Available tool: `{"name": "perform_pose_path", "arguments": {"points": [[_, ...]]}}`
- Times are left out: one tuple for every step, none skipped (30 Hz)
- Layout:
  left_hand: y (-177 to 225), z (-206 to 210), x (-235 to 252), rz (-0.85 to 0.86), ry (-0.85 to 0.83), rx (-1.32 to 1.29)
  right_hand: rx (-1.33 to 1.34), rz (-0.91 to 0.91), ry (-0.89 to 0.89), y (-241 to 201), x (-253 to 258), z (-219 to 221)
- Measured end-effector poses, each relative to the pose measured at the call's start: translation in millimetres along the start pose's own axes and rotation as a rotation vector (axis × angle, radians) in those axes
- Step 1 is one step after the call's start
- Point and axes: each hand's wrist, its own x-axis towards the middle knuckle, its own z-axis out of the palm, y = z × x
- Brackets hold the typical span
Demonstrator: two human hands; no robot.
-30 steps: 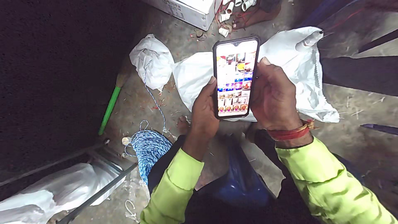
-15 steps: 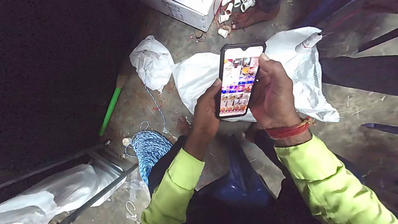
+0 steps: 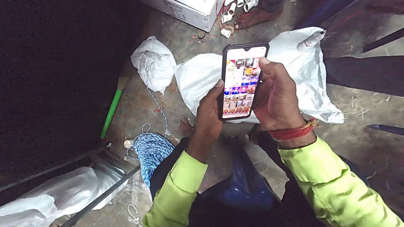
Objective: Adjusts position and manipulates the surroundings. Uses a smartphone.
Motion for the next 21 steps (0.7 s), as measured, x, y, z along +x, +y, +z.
{"name": "perform_pose_path", "arguments": {"points": [[-0.5,0.0,1.3,0.005,0.002,-0.022,-0.004,0.001,0.001,-0.1,-0.3,0.1],[-0.7,0.1,1.8,0.009,0.005,-0.030,-0.004,0.000,-0.003,-0.2,-0.6,0.0],[-0.5,0.4,1.4,0.009,0.007,-0.024,-0.003,-0.001,-0.005,-0.1,-0.8,-0.2],[0.0,0.3,-0.1,0.004,0.002,-0.005,-0.003,-0.002,-0.007,0.1,-1.0,-0.5],[0.4,0.2,-1.2,0.001,-0.001,0.011,-0.001,-0.001,-0.006,0.4,-1.2,-0.5],[0.7,0.1,-1.8,0.000,0.000,0.024,0.000,0.001,-0.004,0.5,-1.1,-0.4],[0.9,0.3,-1.9,0.001,0.006,0.027,0.005,0.003,-0.002,0.6,-0.9,-0.3],[0.8,0.5,-1.8,0.002,0.009,0.023,0.011,0.004,-0.009,0.6,-0.7,-0.6],[0.8,0.5,-1.8,0.000,0.005,0.019,0.016,0.002,-0.017,0.8,-0.6,-1.1],[0.8,0.8,-1.7,0.001,0.006,0.017,0.020,0.001,-0.024,1.0,-0.5,-1.4],[0.7,1.1,-1.8,0.001,0.009,0.015,0.023,-0.002,-0.029,1.1,-0.6,-1.5],[0.6,1.1,-1.9,0.000,0.011,0.015,0.023,-0.003,-0.027,1.1,-0.7,-1.4],[0.6,1.1,-1.9,0.000,0.013,0.017,0.020,-0.004,-0.022,0.9,-0.8,-1.0],[0.5,1.2,-2.0,0.000,0.017,0.020,0.013,-0.003,-0.015,0.7,-0.9,-0.6],[0.7,1.2,-2.2,-0.002,0.018,0.024,0.008,-0.001,-0.015,0.4,-1.0,-0.6],[0.7,1.3,-2.2,-0.002,0.020,0.030,0.006,0.002,-0.015,0.3,-1.1,-0.6],[0.7,1.3,-2.2,0.000,0.020,0.034,0.008,0.003,-0.014,0.2,-1.1,-0.6],[0.6,1.4,-1.8,0.003,0.021,0.034,0.011,0.004,-0.015,0.2,-1.1,-0.6],[0.5,1.4,-1.4,0.005,0.021,0.029,0.013,0.006,-0.015,0.1,-1.1,-0.6],[0.5,1.0,-1.2,0.004,0.012,0.026,0.017,0.008,-0.017,0.0,-0.8,-0.7],[0.7,0.7,-1.1,0.001,0.009,0.025,0.021,0.004,-0.015,0.3,0.3,-0.8]]}}
